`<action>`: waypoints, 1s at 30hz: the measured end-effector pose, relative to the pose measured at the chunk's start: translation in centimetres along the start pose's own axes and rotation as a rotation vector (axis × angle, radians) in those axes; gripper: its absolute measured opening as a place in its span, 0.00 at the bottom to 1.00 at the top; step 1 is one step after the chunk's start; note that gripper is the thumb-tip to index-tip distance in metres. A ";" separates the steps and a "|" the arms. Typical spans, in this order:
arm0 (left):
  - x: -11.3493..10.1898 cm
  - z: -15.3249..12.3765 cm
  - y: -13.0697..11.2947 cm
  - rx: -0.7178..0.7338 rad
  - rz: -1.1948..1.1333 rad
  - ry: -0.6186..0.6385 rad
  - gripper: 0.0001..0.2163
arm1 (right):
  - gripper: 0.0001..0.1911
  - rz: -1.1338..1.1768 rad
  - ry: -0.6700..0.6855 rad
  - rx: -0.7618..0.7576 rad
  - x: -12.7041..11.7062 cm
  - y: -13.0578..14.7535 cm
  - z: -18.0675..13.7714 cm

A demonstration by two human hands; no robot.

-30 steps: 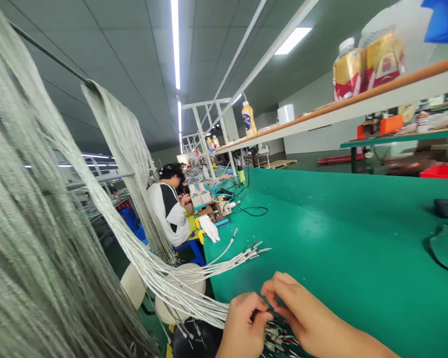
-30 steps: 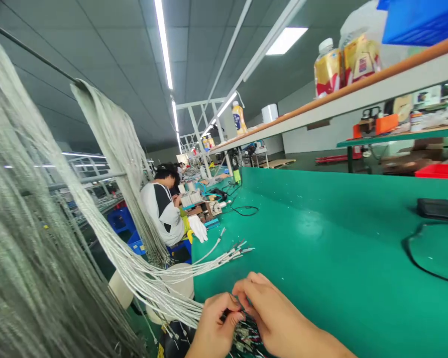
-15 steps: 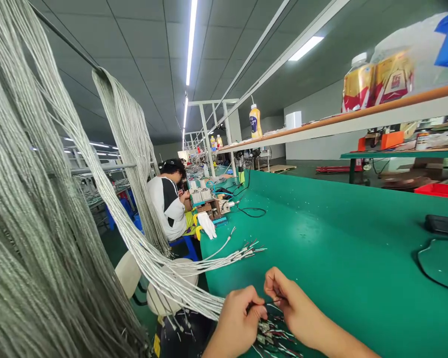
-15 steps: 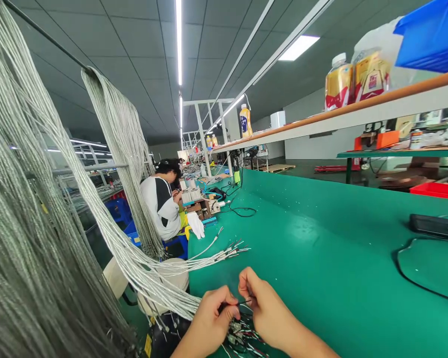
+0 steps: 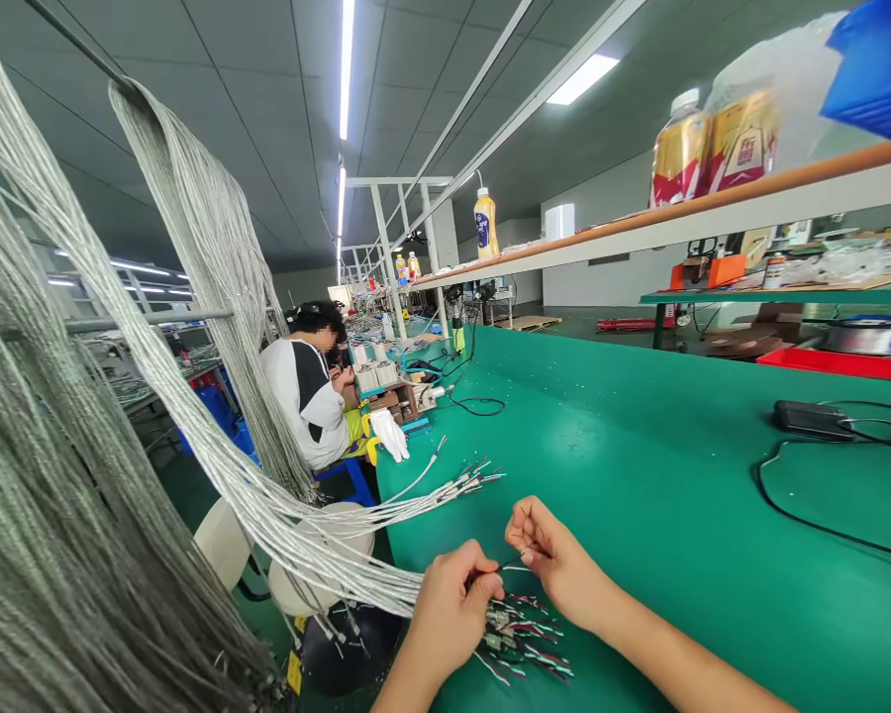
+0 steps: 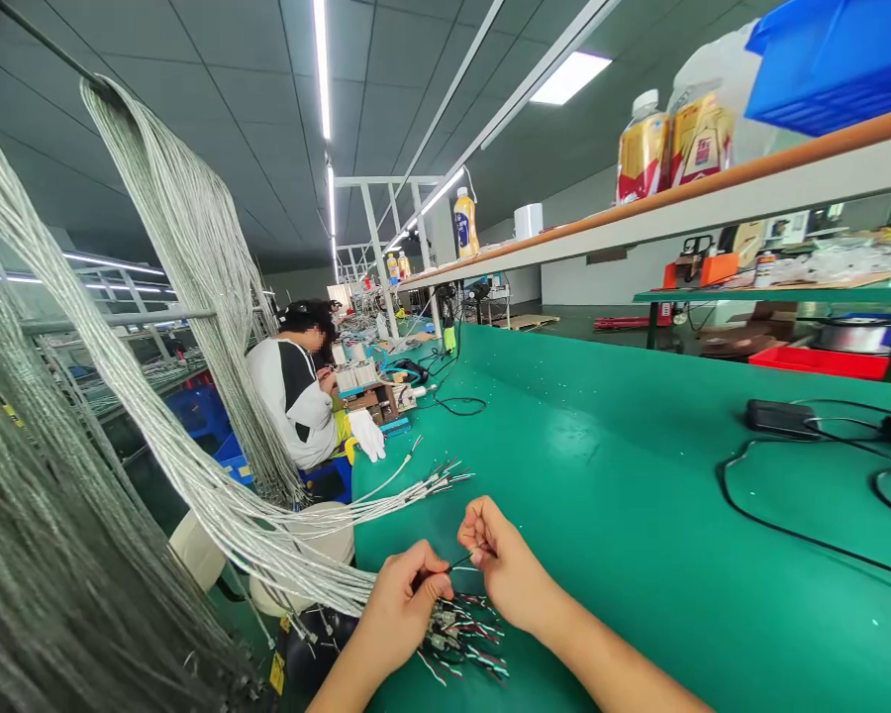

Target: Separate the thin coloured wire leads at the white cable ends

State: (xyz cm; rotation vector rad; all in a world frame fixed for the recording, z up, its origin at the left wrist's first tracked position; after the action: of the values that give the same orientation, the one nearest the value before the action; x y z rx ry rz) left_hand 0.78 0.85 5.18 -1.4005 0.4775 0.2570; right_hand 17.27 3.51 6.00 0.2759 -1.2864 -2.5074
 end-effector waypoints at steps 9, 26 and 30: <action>0.0 0.7 0.2 -0.034 -0.022 -0.027 0.05 | 0.12 0.002 -0.251 -0.051 -4.1 -1.7 0.8; 0.0 0.7 0.4 -0.009 -0.021 -0.001 0.07 | 0.20 -0.199 0.187 0.017 -1.4 -1.5 -0.4; -0.2 0.4 -0.4 -0.004 -0.008 -0.004 0.07 | 0.17 -0.250 0.167 0.061 -1.2 -1.6 -0.3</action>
State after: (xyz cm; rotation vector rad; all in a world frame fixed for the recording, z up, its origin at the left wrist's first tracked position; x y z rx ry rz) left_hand 0.84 1.18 5.68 -1.4047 0.4678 0.2544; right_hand 18.21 4.57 4.53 0.6848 -1.3333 -2.5818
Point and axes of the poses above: each hand's wrist, its own z-axis towards the middle knuckle, its own x-axis out of the palm, y = z × x, the point moved 3 cm from there along z, towards the middle knuckle, and after that the axes turned 14 degrees about -x, right-handed, at the moved point
